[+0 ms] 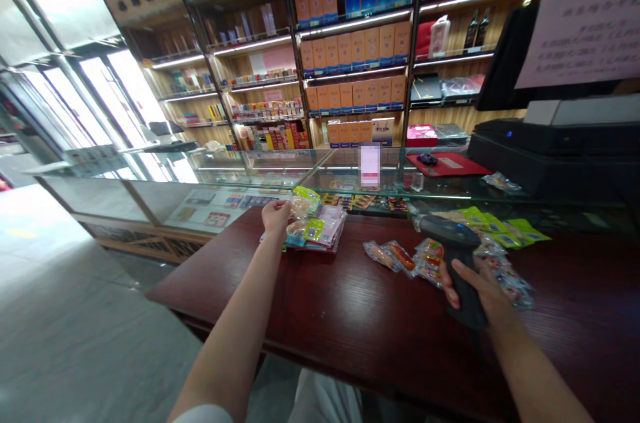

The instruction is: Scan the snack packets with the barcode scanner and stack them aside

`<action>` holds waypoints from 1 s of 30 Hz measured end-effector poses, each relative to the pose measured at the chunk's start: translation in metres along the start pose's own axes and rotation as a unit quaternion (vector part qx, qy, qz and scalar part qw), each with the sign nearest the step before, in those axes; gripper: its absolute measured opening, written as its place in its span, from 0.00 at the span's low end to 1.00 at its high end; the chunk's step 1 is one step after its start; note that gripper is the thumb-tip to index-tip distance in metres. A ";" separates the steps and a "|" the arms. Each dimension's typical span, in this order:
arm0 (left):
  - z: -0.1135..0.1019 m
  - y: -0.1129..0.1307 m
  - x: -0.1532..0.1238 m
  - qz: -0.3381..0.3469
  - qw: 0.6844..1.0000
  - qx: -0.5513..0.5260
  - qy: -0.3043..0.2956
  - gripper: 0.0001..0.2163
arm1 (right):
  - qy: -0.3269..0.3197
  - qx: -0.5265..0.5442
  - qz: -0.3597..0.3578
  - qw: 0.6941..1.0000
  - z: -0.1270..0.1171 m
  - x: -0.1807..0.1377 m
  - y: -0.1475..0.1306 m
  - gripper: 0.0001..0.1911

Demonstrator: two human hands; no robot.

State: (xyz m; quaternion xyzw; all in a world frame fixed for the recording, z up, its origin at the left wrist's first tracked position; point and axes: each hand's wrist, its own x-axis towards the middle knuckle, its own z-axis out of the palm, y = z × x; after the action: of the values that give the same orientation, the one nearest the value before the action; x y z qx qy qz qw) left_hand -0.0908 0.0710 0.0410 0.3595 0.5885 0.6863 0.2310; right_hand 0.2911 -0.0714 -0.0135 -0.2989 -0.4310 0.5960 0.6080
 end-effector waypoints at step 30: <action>0.064 -0.024 -0.040 0.373 0.656 0.575 -0.318 0.18 | 0.014 0.022 0.008 1.000 -0.002 0.002 0.001 0.14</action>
State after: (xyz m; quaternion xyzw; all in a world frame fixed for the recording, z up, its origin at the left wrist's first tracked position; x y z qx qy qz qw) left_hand -0.0190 0.0873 0.0118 0.8060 0.5727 0.0836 -0.1237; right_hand 0.2924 -0.0689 -0.0145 -0.2968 -0.4072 0.6059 0.6156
